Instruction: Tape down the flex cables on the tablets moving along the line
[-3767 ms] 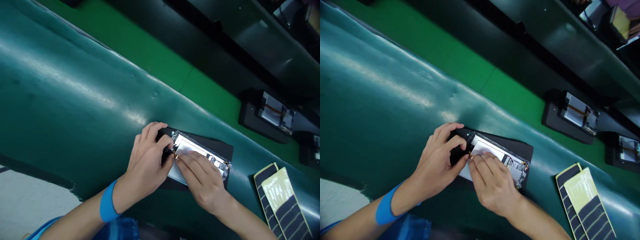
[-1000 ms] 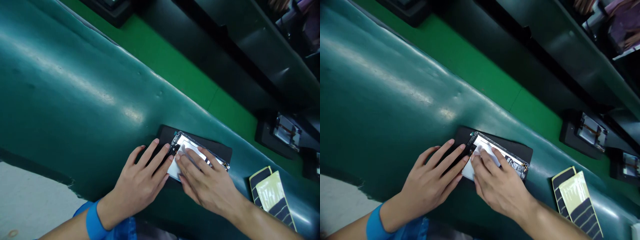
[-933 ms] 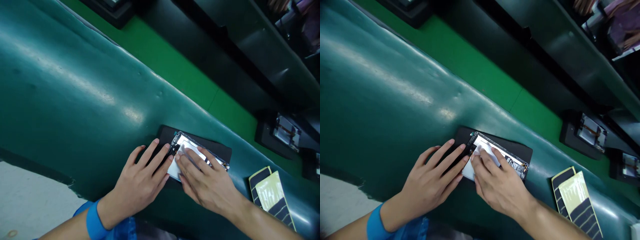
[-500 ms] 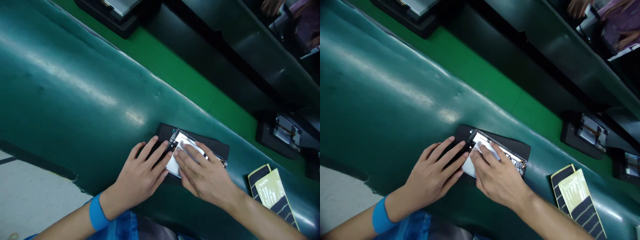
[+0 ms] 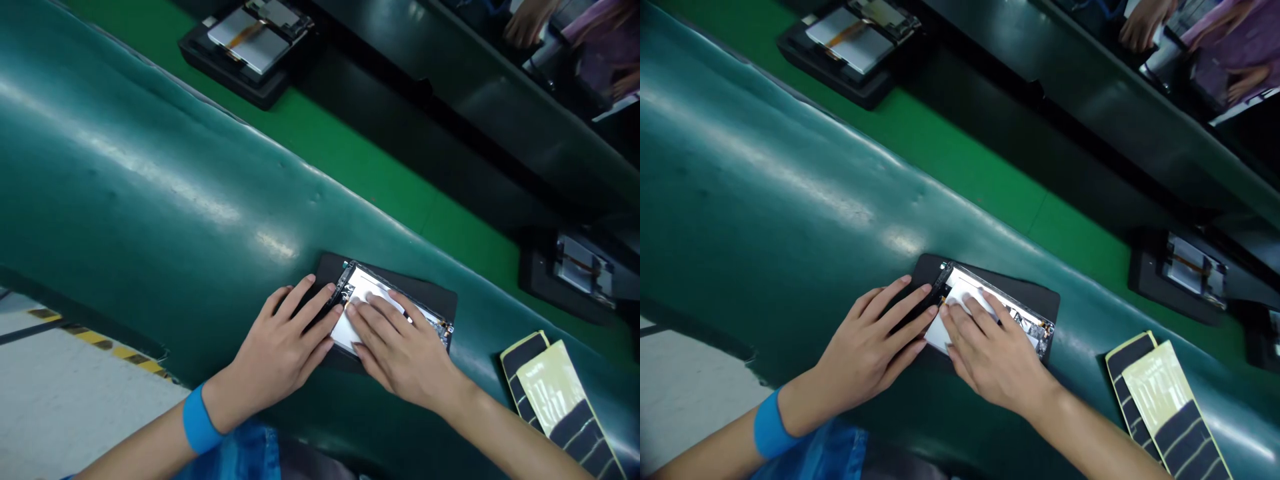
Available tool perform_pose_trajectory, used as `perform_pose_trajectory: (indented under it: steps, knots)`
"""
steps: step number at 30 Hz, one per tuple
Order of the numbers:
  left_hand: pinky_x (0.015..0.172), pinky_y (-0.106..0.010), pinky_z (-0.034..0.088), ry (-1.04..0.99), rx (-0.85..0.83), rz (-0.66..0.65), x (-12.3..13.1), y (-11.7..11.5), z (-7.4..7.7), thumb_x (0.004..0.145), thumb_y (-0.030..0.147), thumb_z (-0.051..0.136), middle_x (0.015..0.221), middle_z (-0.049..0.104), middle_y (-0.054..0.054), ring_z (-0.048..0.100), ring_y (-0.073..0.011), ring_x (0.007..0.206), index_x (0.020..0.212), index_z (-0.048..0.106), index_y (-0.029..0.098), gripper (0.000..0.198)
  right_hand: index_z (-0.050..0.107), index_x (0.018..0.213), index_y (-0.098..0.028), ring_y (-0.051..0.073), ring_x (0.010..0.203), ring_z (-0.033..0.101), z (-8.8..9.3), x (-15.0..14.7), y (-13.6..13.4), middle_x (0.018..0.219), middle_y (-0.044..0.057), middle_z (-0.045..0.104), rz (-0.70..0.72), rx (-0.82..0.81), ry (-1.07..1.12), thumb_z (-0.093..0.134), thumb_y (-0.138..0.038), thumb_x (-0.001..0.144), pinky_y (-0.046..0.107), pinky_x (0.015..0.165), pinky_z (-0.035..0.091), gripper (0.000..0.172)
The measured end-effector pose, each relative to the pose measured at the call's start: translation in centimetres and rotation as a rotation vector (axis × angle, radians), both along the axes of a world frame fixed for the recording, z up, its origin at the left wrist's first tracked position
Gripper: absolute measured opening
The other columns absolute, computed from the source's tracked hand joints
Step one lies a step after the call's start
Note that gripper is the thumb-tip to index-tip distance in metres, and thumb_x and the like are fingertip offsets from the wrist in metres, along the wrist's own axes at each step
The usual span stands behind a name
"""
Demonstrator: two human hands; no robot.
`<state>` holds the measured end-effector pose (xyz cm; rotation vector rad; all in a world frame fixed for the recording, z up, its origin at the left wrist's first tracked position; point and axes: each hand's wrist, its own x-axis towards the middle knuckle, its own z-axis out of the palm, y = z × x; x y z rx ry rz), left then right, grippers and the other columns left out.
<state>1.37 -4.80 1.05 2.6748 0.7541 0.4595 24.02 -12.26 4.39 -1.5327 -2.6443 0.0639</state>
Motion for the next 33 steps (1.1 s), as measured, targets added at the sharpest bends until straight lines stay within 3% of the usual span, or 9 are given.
perform_pose_trajectory:
  steps: [16,27,33]
  knots:
    - [0.101,-0.052,0.04,0.013,-0.075,-0.013,-0.1,0.7,0.2,0.098,0.026,0.054,0.145,0.06,-0.01,0.048,-0.0388,0.135,0.134,0.065,0.023,0.038,0.064,0.133,-0.008,0.027,0.127,0.055,-0.1,-0.3,0.0,0.131,0.009,0.069,-0.01,-0.028,0.052,0.05,-0.032,0.103,0.046,0.12,0.031,0.04]
    - [0.102,-0.054,0.039,0.123,0.092,-0.087,0.2,0.5,0.9,0.1,0.026,0.05,0.137,0.064,-0.012,0.049,-0.0392,0.134,0.137,0.062,0.017,0.04,0.063,0.133,-0.008,0.027,0.125,0.056,-0.1,-0.3,-0.1,0.126,0.01,0.071,-0.027,-0.013,0.078,0.05,-0.034,0.104,0.046,0.12,0.03,0.041]
    - [0.101,-0.056,0.044,-0.009,-0.077,-0.058,-0.4,1.6,1.5,0.1,0.025,0.049,0.134,0.066,-0.011,0.053,-0.0376,0.131,0.134,0.064,0.021,0.036,0.063,0.132,-0.013,0.026,0.119,0.06,0.9,0.6,-0.2,0.122,0.011,0.072,-0.151,0.043,0.102,0.052,-0.033,0.102,0.048,0.113,0.035,0.037]
